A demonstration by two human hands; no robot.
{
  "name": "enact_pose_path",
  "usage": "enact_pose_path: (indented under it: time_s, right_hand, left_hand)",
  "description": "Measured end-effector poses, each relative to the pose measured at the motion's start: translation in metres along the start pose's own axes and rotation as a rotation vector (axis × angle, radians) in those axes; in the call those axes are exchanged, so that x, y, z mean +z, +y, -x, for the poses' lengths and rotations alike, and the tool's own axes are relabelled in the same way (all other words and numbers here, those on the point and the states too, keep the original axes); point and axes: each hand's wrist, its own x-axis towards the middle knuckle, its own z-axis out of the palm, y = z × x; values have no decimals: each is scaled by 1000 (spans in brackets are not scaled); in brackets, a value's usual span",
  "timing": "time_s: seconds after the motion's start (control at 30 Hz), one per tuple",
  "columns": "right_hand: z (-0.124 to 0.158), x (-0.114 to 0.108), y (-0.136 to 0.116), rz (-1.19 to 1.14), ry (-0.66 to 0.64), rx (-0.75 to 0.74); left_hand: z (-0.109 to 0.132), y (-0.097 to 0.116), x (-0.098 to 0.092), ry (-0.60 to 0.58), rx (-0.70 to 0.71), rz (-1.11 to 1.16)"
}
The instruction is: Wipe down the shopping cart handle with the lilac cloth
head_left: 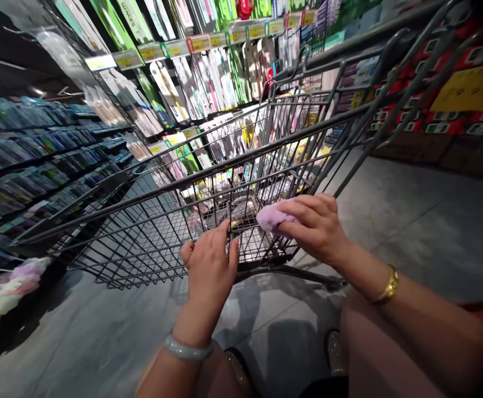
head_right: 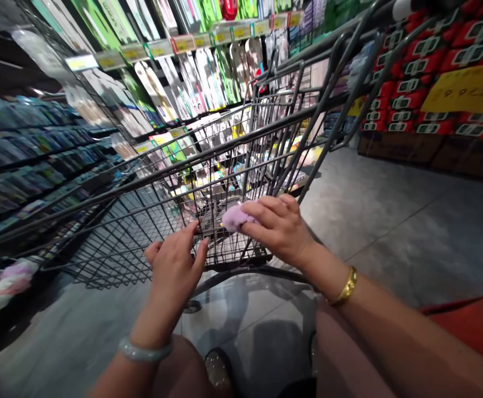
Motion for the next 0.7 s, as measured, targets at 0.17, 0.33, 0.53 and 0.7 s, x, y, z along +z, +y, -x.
enact_pose_path:
  time_s: [0.17, 0.33, 0.53, 0.7]
  right_hand:
    - [-3, -11, 26, 27, 219, 90]
    - [-3, -9, 19, -5, 207, 87]
    - [-5, -10, 7, -43, 28, -54]
    - [-10, -16, 19, -13, 264, 164]
  left_hand:
    - [-1, -2, -3, 3, -50, -30]
    - [0, -8, -7, -17, -100, 8]
    - [-4, -18, -15, -4, -177, -25]
    - [-5, -24, -28, 171, -115, -89]
